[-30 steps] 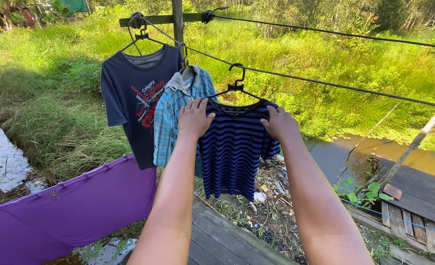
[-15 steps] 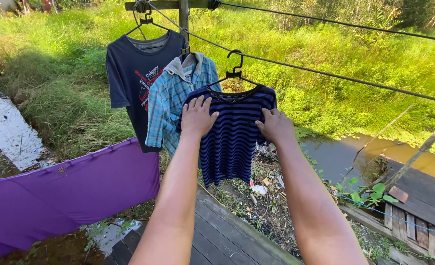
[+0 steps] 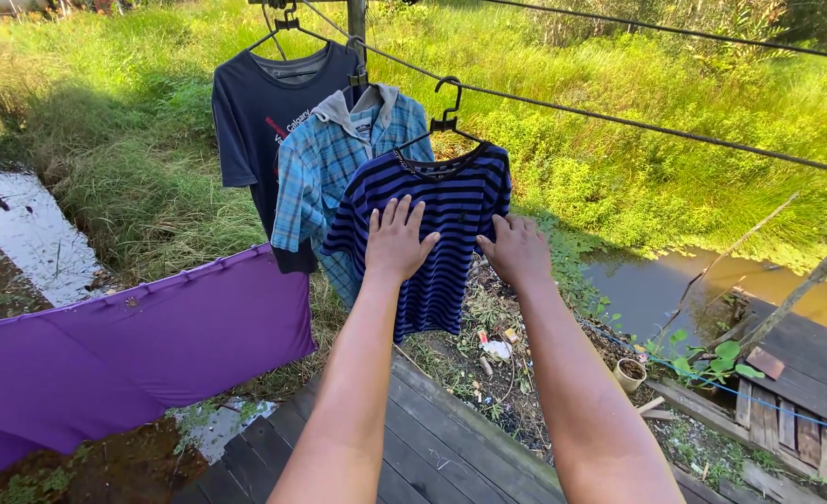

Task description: Hanging wet clothes on a line using hangers from a laundry basket.

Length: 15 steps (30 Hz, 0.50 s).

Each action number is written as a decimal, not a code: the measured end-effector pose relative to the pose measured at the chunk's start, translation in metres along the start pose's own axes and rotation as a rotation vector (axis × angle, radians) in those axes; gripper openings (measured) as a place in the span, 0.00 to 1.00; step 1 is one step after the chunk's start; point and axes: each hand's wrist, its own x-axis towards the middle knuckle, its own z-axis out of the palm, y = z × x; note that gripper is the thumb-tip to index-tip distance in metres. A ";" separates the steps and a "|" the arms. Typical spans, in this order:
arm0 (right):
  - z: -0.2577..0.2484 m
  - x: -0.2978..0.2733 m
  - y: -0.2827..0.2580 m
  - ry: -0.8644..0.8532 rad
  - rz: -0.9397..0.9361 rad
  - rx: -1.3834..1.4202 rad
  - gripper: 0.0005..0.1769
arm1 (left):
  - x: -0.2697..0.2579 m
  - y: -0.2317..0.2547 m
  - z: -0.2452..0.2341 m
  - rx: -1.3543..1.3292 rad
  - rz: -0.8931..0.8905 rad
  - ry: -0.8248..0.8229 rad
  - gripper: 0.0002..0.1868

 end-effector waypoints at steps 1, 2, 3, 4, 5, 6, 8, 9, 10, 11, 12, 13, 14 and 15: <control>0.002 -0.003 0.000 -0.003 0.002 0.000 0.36 | -0.003 0.000 0.001 0.000 0.001 -0.004 0.40; 0.003 -0.006 -0.001 0.008 -0.012 0.005 0.36 | -0.006 0.001 0.002 0.010 0.002 -0.007 0.40; 0.005 -0.010 -0.002 0.018 -0.028 0.009 0.37 | -0.011 0.001 0.002 0.021 0.003 -0.011 0.40; 0.003 -0.013 -0.002 0.014 -0.027 0.010 0.37 | -0.015 0.002 0.002 0.021 0.002 -0.015 0.40; 0.003 -0.016 -0.004 0.012 -0.022 0.028 0.37 | -0.019 0.000 0.001 0.030 0.008 0.000 0.40; 0.002 -0.019 -0.006 0.011 -0.018 0.046 0.36 | -0.023 -0.001 0.000 0.040 0.014 0.015 0.40; 0.003 -0.029 -0.011 0.023 -0.023 0.027 0.37 | -0.037 -0.001 -0.003 0.049 0.014 0.010 0.40; 0.003 -0.033 -0.012 0.045 -0.030 0.001 0.37 | -0.043 -0.001 -0.005 0.054 0.017 0.015 0.40; 0.003 -0.039 -0.016 0.040 -0.027 0.004 0.37 | -0.049 -0.003 -0.001 0.055 0.017 0.009 0.40; 0.002 -0.044 -0.019 0.030 -0.024 0.011 0.38 | -0.052 -0.006 0.002 0.048 0.029 0.044 0.39; 0.001 -0.048 -0.022 0.019 -0.021 0.017 0.39 | -0.056 -0.008 0.004 0.042 0.041 0.079 0.38; 0.001 -0.052 -0.024 0.019 -0.022 0.019 0.39 | -0.061 -0.009 0.004 0.044 0.040 0.078 0.38; 0.001 -0.055 -0.025 0.008 -0.022 0.023 0.39 | -0.066 -0.010 0.004 0.055 0.043 0.101 0.37; 0.002 -0.061 -0.027 -0.004 -0.021 0.027 0.40 | -0.072 -0.010 0.005 0.067 0.046 0.123 0.37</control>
